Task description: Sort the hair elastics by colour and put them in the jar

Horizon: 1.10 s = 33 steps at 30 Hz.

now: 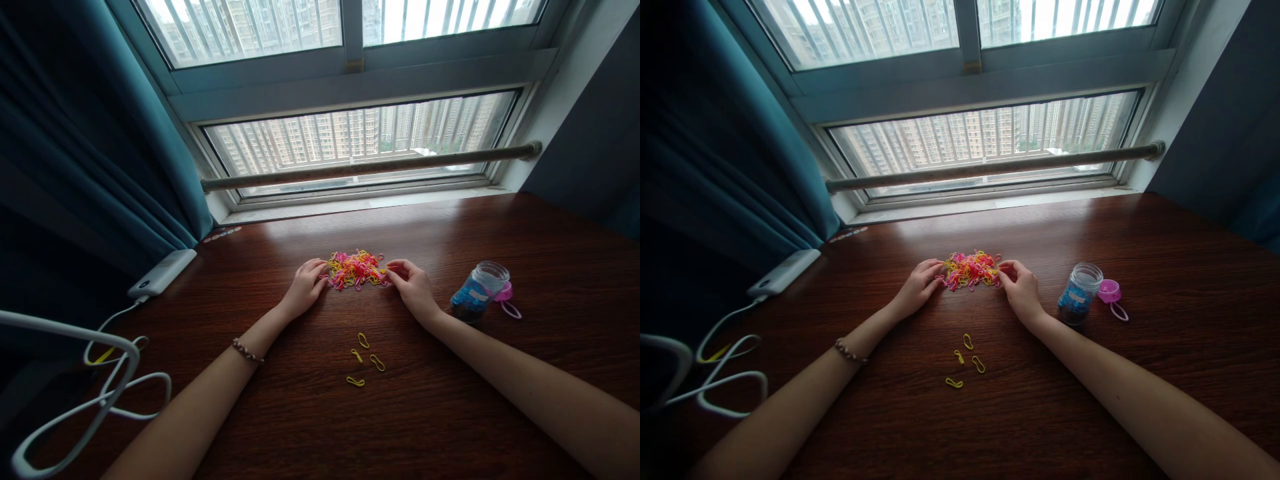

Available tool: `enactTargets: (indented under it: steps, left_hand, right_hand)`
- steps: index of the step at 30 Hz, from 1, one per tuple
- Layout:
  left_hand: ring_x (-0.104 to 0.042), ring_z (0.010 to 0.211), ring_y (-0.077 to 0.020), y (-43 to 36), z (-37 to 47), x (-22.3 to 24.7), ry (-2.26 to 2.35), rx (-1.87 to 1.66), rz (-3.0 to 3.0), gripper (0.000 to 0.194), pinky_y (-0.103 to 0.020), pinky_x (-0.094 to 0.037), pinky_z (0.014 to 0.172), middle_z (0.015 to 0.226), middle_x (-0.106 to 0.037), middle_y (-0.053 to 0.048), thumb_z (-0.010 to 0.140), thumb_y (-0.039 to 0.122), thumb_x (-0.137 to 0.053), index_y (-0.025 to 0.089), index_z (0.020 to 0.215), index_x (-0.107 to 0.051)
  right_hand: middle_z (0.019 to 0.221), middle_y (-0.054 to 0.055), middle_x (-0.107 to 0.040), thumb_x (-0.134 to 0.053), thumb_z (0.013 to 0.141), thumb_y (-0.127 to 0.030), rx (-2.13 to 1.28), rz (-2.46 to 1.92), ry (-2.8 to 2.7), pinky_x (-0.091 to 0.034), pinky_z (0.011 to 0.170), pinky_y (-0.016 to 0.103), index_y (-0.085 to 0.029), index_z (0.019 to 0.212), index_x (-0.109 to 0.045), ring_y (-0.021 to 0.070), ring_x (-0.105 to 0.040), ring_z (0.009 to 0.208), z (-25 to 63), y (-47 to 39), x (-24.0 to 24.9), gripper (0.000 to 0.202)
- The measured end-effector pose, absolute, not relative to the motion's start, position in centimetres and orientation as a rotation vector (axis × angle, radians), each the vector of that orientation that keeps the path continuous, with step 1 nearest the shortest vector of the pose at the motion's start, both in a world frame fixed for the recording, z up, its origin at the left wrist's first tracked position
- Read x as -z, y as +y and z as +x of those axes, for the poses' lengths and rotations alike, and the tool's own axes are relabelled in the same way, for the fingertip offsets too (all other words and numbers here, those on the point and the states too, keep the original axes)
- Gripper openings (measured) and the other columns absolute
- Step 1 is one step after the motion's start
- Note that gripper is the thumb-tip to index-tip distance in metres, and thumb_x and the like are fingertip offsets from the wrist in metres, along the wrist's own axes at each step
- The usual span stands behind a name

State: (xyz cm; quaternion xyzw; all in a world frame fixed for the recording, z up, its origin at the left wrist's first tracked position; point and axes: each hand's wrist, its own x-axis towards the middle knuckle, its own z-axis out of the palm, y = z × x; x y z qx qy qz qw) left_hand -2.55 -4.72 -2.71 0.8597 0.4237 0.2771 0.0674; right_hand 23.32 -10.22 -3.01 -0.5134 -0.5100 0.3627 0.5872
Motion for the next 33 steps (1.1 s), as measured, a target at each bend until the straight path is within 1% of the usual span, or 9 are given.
enactTargets:
  steps: [4, 7, 11, 14, 17, 21, 23, 29, 33]
  left_hand:
    - [-0.059, 0.09, -0.0194, -4.9, -3.0, 2.6, 1.385, -1.079, 2.311, 0.018, -0.034, -0.047, 0.083, 0.095, -0.062, -0.007, 0.079, 0.028, -0.052, 0.017, 0.092, -0.06]
    - [-0.062, 0.076, -0.0175, -5.0, -3.2, 2.5, 1.455, -1.151, 2.132, 0.016, -0.03, -0.051, 0.072, 0.08, -0.064, -0.004, 0.077, 0.031, -0.054, 0.017, 0.08, -0.059]
    - [-0.063, 0.071, -0.0159, -5.0, -3.1, 2.4, 1.438, -1.195, 2.035, 0.02, -0.027, -0.051, 0.067, 0.078, -0.064, -0.003, 0.077, 0.035, -0.055, 0.016, 0.079, -0.06]
    - [-0.063, 0.071, -0.0161, -5.0, -3.1, 2.3, 1.436, -1.192, 2.022, 0.023, -0.028, -0.051, 0.069, 0.079, -0.065, -0.003, 0.078, 0.037, -0.054, 0.016, 0.08, -0.061]
    - [-0.063, 0.074, -0.0167, -5.1, -3.0, 2.1, 1.405, -1.183, 2.04, 0.023, -0.03, -0.051, 0.072, 0.08, -0.065, -0.004, 0.079, 0.037, -0.053, 0.016, 0.082, -0.062]
    - [-0.059, 0.087, -0.0178, -6.1, -2.3, 1.0, 1.147, -1.161, 2.191, 0.018, -0.034, -0.047, 0.083, 0.088, -0.065, -0.006, 0.079, 0.032, -0.055, 0.017, 0.078, -0.065]
    - [-0.057, 0.092, -0.0187, -7.2, -1.4, 0.3, 0.974, -1.063, 2.292, 0.016, -0.036, -0.045, 0.087, 0.089, -0.065, -0.007, 0.079, 0.031, -0.057, 0.018, 0.075, -0.066]
    - [-0.047, 0.109, -0.0228, -11.0, 1.3, -1.5, 0.557, -0.597, 2.427, 0.011, -0.04, -0.038, 0.096, 0.095, -0.066, -0.005, 0.075, 0.029, -0.062, 0.023, 0.07, -0.069]
    - [-0.048, 0.108, -0.0227, -11.2, 1.2, -1.4, 0.563, -0.588, 2.466, 0.017, -0.04, -0.038, 0.095, 0.098, -0.065, -0.006, 0.081, 0.03, -0.054, 0.023, 0.078, -0.069]
  right_hand:
    - [0.083, 0.007, -0.066, -0.06, 0.071, -0.036, -0.818, -1.209, -1.229, -0.05, 0.069, 0.031, -0.016, 0.087, -0.063, 0.0178, -0.063, 0.073, 23.1, -10.5, 2.5, 0.026]
    - [0.075, 0.005, -0.066, -0.062, 0.069, -0.036, -0.96, -1.12, -1.276, -0.05, 0.062, 0.027, -0.015, 0.081, -0.064, 0.0145, -0.061, 0.065, 22.6, -11.3, 1.4, 0.024]
    - [0.067, 0.002, -0.066, -0.066, 0.065, -0.036, -1.348, -0.887, -1.636, -0.048, 0.056, 0.023, -0.015, 0.073, -0.067, 0.0125, -0.06, 0.059, 21.8, -13.1, -0.2, 0.023]
    - [0.07, 0.003, -0.067, -0.065, 0.066, -0.038, -1.497, -0.709, -2.026, -0.047, 0.056, 0.022, -0.015, 0.075, -0.07, 0.0133, -0.06, 0.062, 21.4, -14.1, -0.8, 0.025]
    - [0.074, 0.003, -0.068, -0.06, 0.071, -0.04, -1.316, -0.752, -2.083, -0.046, 0.058, 0.022, -0.015, 0.077, -0.07, 0.0138, -0.06, 0.066, 21.3, -14.1, -0.4, 0.027]
    - [0.065, 0.003, -0.066, -0.051, 0.079, -0.037, -0.693, -1.204, -1.79, -0.041, 0.056, 0.024, -0.016, 0.07, -0.069, 0.0133, -0.056, 0.057, 21.6, -13.0, 0.9, 0.029]
    - [0.063, 0.003, -0.066, -0.049, 0.08, -0.036, -0.496, -1.367, -1.718, -0.039, 0.055, 0.025, -0.017, 0.07, -0.069, 0.0141, -0.054, 0.054, 22.0, -12.4, 1.3, 0.029]
    - [0.083, 0.004, -0.07, -0.043, 0.083, -0.033, -0.504, -1.409, -1.634, -0.044, 0.064, 0.028, -0.021, 0.086, -0.069, 0.0194, -0.062, 0.071, 22.5, -11.8, 1.9, 0.029]
    - [0.094, 0.006, -0.068, -0.044, 0.082, -0.029, -0.532, -1.414, -1.546, -0.045, 0.074, 0.031, -0.02, 0.096, -0.066, 0.0206, -0.063, 0.082, 22.6, -11.4, 2.3, 0.027]
